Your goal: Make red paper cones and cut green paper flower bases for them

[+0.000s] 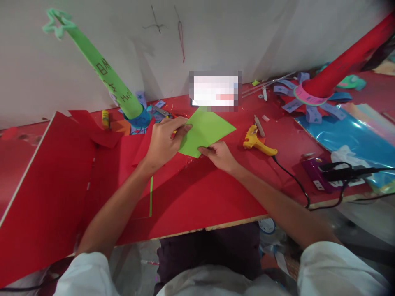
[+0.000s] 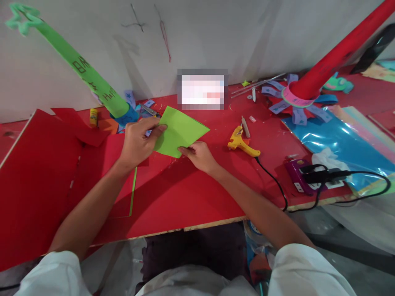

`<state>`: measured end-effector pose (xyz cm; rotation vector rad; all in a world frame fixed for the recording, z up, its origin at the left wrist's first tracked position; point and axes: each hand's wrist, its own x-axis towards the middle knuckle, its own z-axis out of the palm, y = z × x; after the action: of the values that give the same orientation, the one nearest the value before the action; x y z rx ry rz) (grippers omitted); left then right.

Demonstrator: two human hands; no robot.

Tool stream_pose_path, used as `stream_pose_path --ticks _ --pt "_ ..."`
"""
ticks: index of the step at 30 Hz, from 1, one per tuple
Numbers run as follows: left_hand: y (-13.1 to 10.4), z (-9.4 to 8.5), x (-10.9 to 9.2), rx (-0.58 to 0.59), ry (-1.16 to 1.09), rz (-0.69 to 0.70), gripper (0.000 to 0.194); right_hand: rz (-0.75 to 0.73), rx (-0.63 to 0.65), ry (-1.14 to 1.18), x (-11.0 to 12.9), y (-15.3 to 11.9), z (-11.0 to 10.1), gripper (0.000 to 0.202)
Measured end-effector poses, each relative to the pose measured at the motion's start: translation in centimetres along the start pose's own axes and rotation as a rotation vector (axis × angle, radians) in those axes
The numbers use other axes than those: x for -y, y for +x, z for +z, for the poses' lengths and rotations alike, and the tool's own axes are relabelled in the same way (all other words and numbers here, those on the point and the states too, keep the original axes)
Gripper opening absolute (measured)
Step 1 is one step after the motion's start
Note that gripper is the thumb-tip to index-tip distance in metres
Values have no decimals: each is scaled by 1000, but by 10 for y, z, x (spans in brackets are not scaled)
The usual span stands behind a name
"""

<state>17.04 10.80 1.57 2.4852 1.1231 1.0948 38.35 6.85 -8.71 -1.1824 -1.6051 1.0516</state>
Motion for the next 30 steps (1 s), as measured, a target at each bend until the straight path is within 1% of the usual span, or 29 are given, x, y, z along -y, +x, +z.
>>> stream_pose_path --ticks 3,5,8,12,15,17,19,22,25,28,30 --pt "0 -4 -1 -8 -28 -31 31 -26 -90 31 3 0 2 65" --pt "0 -5 -1 -29 -33 -50 32 -52 -113 84 5 1 2 60" --pt "0 -4 0 -53 -26 -62 35 -58 -109 116 8 2 0 58" --pt "0 -4 3 -82 12 -62 36 -52 -89 107 14 0 -1 62" --pt "0 -5 5 -109 20 -73 38 -39 -84 146 17 -1 -2 63" --pt "0 -4 5 -108 11 -87 40 -23 -87 168 18 0 -3 64" --pt "0 -1 6 -69 -15 -88 38 -17 -101 172 17 1 -3 65" --pt "0 5 8 34 -57 -68 30 -29 -149 154 14 2 -4 67" --pt "0 9 10 113 -82 -57 32 -31 -226 92 10 2 -8 71" --pt "2 7 12 138 -98 -63 37 -52 -316 64 8 4 -13 73" --pt "3 2 13 166 -107 -59 37 -85 -342 140 9 5 -16 64"
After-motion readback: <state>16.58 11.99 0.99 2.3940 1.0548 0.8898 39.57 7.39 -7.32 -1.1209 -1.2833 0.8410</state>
